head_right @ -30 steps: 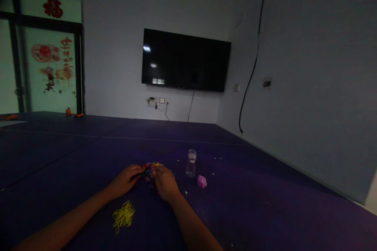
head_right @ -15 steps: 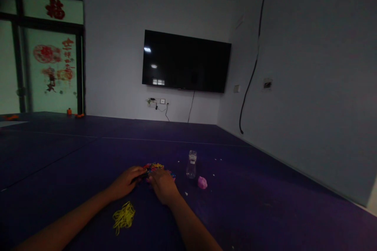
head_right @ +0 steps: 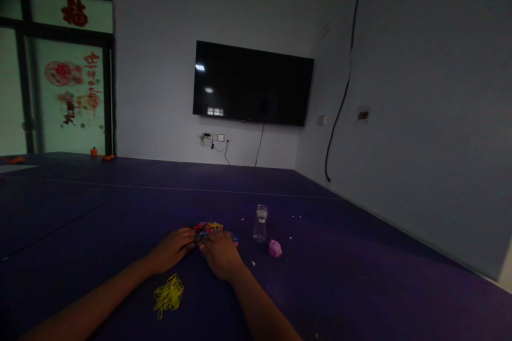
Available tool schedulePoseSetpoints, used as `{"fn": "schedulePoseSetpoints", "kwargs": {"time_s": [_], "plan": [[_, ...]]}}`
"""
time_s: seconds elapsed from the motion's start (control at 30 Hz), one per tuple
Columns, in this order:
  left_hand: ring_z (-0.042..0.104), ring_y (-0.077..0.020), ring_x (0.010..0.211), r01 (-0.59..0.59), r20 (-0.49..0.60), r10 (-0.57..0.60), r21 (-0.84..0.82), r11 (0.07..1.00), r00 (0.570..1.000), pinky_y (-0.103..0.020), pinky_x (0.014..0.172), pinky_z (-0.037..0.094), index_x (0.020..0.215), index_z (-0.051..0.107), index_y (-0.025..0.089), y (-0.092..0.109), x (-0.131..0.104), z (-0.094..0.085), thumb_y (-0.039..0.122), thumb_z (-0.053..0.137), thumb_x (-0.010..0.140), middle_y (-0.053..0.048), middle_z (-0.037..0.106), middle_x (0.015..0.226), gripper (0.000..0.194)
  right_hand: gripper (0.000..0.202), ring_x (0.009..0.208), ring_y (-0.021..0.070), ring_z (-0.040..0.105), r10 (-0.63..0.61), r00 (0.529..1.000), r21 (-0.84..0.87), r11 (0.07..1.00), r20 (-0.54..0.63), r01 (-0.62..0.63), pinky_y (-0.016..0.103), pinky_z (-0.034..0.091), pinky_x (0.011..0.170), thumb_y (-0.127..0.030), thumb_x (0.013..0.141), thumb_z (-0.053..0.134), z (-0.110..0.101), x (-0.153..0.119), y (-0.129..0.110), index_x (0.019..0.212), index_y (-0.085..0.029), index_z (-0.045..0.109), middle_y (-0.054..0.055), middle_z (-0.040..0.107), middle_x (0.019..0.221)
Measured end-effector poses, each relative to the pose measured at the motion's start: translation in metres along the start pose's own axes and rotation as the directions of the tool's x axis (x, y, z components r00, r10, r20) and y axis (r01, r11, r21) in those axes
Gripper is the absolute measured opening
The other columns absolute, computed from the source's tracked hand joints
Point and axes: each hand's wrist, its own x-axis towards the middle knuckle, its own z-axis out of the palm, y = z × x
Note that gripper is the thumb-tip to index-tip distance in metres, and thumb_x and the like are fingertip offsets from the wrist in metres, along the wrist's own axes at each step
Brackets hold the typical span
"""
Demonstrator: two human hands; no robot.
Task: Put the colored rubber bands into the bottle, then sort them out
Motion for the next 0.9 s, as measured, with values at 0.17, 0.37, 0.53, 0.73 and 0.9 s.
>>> {"fn": "schedulePoseSetpoints", "kwargs": {"time_s": [0.17,0.37,0.53,0.73,0.9], "plan": [[0.053,-0.0188,0.103,0.009,-0.009,-0.009,0.003,1.0,1.0,-0.035,0.093,0.04,0.098,0.062,0.022,-0.0016,-0.0007,0.0021,0.02,0.045,0.087,-0.005,0.064,0.1,0.02,0.031,0.102,0.0186,0.053,0.0,1.0,0.027,1.0,0.014,0.0,0.033,0.035,0.089,-0.026,0.095,0.033,-0.0048,-0.0003,-0.0045,0.105,-0.02,0.061,0.006,0.064,0.103],[0.054,-0.0194,0.1,-0.006,0.007,0.006,0.012,1.0,1.0,-0.035,0.089,0.042,0.093,0.064,0.021,-0.0021,0.0,0.0017,0.018,0.045,0.086,-0.005,0.064,0.098,0.02,0.028,0.099,0.0192,0.054,0.005,1.0,0.018,1.0,0.02,-0.006,0.033,0.036,0.089,-0.027,0.093,0.037,-0.0038,0.0005,-0.004,0.1,-0.019,0.063,0.006,0.064,0.101],[0.054,-0.019,0.098,-0.024,-0.017,0.024,-0.004,1.0,1.0,-0.034,0.087,0.043,0.096,0.064,0.022,-0.0047,0.0001,0.0026,0.017,0.045,0.086,-0.004,0.063,0.098,0.022,0.026,0.099,0.0194,0.054,0.046,0.999,0.033,0.998,-0.005,-0.046,0.033,0.037,0.089,-0.026,0.091,0.039,0.0011,0.0015,-0.0006,0.099,-0.018,0.063,0.007,0.063,0.101],[0.054,-0.0193,0.099,-0.007,-0.013,0.007,-0.004,1.0,1.0,-0.035,0.088,0.043,0.095,0.064,0.022,-0.0042,-0.0002,0.0024,0.017,0.045,0.086,-0.005,0.063,0.101,0.022,0.028,0.101,0.0212,0.054,0.08,0.996,0.028,0.996,-0.036,-0.079,0.035,0.038,0.091,-0.026,0.092,0.037,-0.0004,0.0009,-0.0027,0.101,-0.017,0.061,0.009,0.061,0.106],[0.053,-0.0196,0.105,-0.011,-0.078,0.012,0.019,1.0,0.997,-0.036,0.091,0.043,0.104,0.061,0.021,-0.0003,-0.0026,0.0,0.016,0.043,0.087,-0.007,0.06,0.112,0.026,0.03,0.11,0.024,0.05,0.065,0.997,-0.007,0.998,-0.034,-0.065,0.038,0.037,0.095,-0.026,0.092,0.036,-0.0001,0.0002,-0.0018,0.112,-0.017,0.057,0.011,0.055,0.12]]}}
